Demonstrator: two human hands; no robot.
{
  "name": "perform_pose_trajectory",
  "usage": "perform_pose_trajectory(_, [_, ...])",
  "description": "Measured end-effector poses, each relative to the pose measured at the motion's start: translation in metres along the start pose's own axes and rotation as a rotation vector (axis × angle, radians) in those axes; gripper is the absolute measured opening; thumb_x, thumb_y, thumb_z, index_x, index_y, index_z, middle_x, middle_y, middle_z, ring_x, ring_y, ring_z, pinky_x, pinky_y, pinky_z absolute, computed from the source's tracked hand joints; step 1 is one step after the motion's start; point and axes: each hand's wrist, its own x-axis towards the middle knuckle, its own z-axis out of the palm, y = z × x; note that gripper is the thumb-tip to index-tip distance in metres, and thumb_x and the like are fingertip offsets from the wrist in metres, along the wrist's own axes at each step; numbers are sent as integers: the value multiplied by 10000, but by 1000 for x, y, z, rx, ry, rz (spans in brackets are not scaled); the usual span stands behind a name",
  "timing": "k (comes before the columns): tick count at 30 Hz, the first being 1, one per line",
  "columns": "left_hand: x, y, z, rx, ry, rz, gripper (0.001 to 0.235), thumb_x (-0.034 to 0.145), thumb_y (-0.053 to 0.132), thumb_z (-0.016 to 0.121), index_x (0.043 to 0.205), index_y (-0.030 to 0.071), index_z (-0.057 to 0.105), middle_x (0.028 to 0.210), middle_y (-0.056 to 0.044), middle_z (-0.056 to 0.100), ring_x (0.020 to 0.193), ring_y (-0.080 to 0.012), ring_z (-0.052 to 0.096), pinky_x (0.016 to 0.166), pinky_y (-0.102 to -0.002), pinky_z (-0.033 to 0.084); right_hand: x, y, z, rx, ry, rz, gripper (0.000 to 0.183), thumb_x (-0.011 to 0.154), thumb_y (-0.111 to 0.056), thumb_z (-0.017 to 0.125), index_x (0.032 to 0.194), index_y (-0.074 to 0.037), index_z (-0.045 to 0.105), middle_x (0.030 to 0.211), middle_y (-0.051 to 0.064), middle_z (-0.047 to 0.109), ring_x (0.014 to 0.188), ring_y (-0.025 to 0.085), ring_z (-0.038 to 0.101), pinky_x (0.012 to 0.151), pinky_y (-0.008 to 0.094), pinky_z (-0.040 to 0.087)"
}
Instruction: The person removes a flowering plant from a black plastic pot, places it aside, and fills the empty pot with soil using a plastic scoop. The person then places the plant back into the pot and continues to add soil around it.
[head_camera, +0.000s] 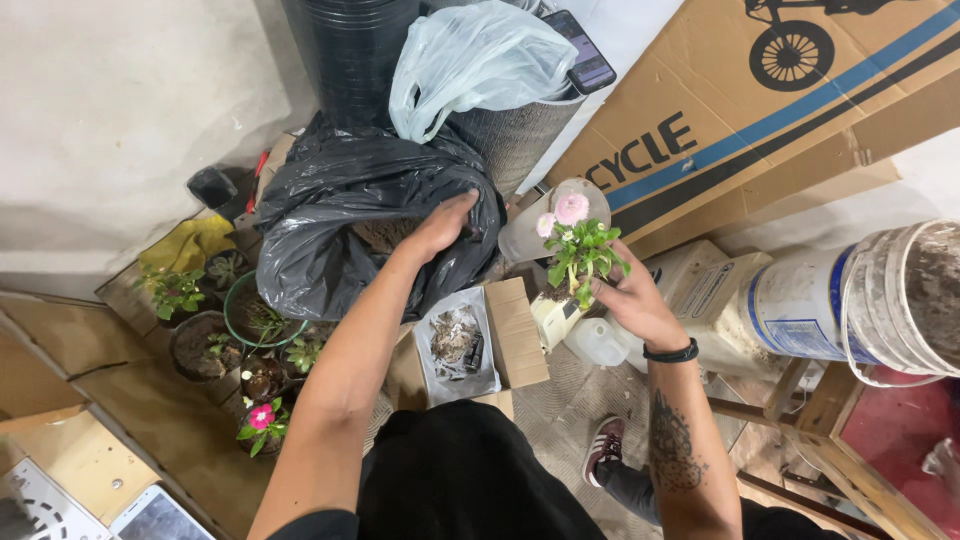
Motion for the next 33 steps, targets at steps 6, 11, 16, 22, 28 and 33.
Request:
perform_pose_trajectory(6, [-71,27,14,-213,-150,-151,1039,1265,734,501,1970,174,-17,1903,-343,397,1494,-613,702,1149,-774,587,-5,-12,9,53,-22,51,740,1120,-72,795,1798,25,516,1676,253,701,1569,409,641,1282,665,529])
perform_pose_trajectory(11, [-110,32,13,-160,-71,-172,1029,1226,650,579,1951,83,120,1976,-329,253,1531,-570,692,1165,-708,619,-15,12,-5,43,-25,87,791,1110,-61,801,1835,-2,491,1714,202,696,1568,330,607,1290,650,527])
perform_pose_trajectory(16, [-98,3,-44,611,50,92,697,1211,580,444,1709,190,736,1703,-207,727,1587,-521,642,1364,-629,517,-13,9,0,-1,-48,65,753,1122,-112,801,1807,25,517,1730,253,672,1588,464,621,1279,709,527])
perform_pose_trajectory(22, [-86,13,-90,1626,222,236,584,1057,406,655,1631,342,744,1669,20,768,1782,-361,435,1471,-754,176,-26,55,-17,12,-31,104,722,1115,-107,793,1786,11,556,1683,306,699,1541,523,664,1263,738,538])
perform_pose_trajectory(28, [-73,72,-123,2050,227,338,1088,933,407,960,1895,445,452,1967,33,420,1797,-414,294,1479,-763,157,-11,1,24,33,-97,33,733,1091,-122,832,1747,61,563,1602,374,717,1495,574,687,1263,783,516])
perform_pose_trajectory(33, [-64,114,-139,2092,359,609,417,1110,326,788,1525,347,818,1798,46,664,1807,-359,363,1504,-732,147,-10,16,35,67,-136,-26,657,1100,-115,840,1714,2,636,1561,277,780,1482,416,696,1220,712,562])
